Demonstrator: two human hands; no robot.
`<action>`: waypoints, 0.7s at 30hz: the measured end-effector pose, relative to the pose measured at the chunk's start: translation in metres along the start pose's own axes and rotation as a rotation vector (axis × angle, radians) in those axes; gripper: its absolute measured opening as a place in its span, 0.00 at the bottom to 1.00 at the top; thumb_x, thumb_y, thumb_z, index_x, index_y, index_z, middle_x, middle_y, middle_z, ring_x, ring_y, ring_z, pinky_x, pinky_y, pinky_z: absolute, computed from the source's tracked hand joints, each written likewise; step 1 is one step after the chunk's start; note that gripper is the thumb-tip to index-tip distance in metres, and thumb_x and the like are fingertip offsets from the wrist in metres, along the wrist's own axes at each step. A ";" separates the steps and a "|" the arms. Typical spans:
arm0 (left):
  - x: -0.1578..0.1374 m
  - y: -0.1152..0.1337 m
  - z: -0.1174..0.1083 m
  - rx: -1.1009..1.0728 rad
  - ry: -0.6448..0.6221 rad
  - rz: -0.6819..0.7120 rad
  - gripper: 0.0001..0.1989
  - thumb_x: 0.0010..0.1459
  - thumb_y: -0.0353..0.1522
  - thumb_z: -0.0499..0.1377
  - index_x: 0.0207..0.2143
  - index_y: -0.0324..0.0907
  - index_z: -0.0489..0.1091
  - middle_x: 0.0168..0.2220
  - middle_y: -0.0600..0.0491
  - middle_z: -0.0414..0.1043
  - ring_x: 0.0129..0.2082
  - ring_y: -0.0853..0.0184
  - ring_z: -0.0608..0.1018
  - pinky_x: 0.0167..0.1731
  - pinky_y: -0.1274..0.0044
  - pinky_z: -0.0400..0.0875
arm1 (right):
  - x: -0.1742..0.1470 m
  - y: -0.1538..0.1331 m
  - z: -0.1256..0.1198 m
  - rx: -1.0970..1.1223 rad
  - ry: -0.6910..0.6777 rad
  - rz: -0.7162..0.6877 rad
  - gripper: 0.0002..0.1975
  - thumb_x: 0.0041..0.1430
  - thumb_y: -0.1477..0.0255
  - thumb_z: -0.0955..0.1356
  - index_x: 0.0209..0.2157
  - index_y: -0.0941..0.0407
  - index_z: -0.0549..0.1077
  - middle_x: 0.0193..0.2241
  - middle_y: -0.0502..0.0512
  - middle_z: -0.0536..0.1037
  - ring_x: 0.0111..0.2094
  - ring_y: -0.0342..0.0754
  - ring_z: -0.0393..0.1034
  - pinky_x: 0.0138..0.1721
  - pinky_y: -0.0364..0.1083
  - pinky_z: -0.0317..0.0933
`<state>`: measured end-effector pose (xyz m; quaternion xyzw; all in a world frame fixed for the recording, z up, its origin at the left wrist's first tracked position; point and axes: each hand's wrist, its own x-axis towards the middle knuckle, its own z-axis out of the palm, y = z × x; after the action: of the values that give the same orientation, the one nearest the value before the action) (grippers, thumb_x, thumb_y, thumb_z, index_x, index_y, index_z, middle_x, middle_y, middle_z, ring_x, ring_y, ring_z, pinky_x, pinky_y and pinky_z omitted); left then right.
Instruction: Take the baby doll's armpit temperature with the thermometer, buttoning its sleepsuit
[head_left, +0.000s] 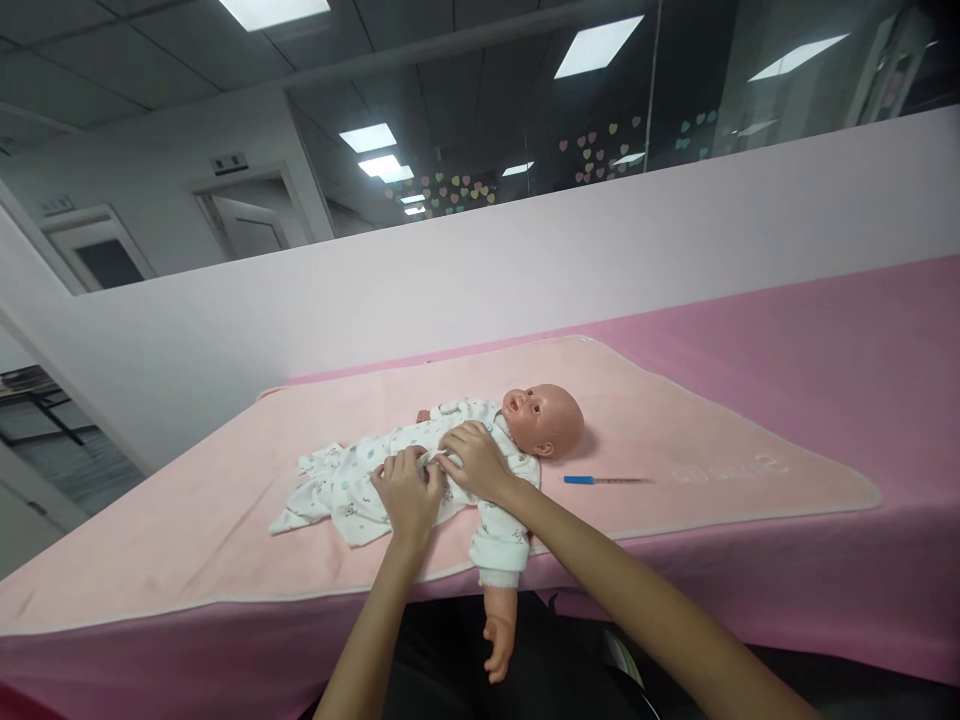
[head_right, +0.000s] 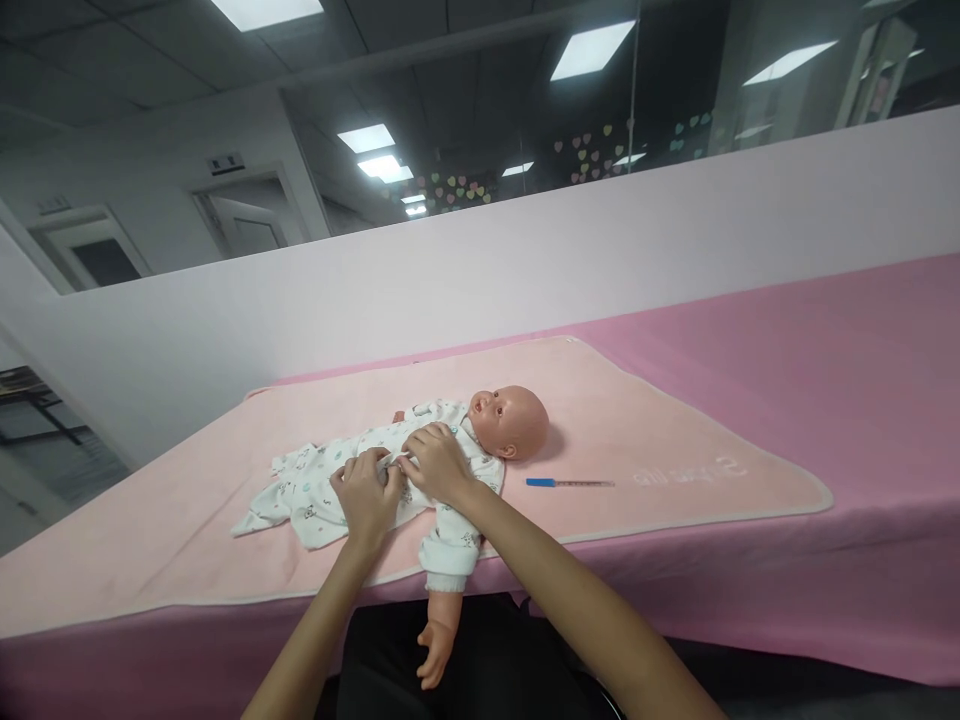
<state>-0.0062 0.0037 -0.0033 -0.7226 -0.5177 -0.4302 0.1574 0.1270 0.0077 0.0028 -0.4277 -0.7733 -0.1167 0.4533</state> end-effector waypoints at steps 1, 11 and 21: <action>-0.001 -0.001 -0.001 0.004 0.006 -0.021 0.06 0.51 0.32 0.51 0.32 0.42 0.64 0.33 0.51 0.71 0.36 0.59 0.69 0.42 0.66 0.53 | 0.000 0.001 0.000 0.019 0.013 0.021 0.06 0.56 0.69 0.64 0.30 0.56 0.70 0.30 0.53 0.74 0.36 0.47 0.63 0.43 0.48 0.53; -0.003 -0.018 -0.006 -0.184 -0.034 -0.089 0.06 0.51 0.35 0.53 0.32 0.44 0.67 0.31 0.53 0.71 0.36 0.62 0.70 0.39 0.69 0.56 | -0.001 0.002 0.001 0.023 0.020 0.036 0.06 0.56 0.70 0.64 0.33 0.56 0.71 0.32 0.53 0.74 0.37 0.47 0.64 0.42 0.48 0.53; -0.007 -0.009 -0.006 -0.014 -0.078 0.021 0.08 0.51 0.35 0.53 0.34 0.44 0.67 0.34 0.50 0.71 0.38 0.58 0.68 0.39 0.67 0.54 | -0.003 0.003 0.003 0.017 0.027 0.052 0.05 0.55 0.71 0.64 0.32 0.56 0.71 0.31 0.53 0.75 0.37 0.47 0.64 0.42 0.48 0.54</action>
<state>-0.0177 -0.0010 -0.0072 -0.7453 -0.5127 -0.4037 0.1366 0.1278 0.0100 -0.0019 -0.4424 -0.7565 -0.1039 0.4703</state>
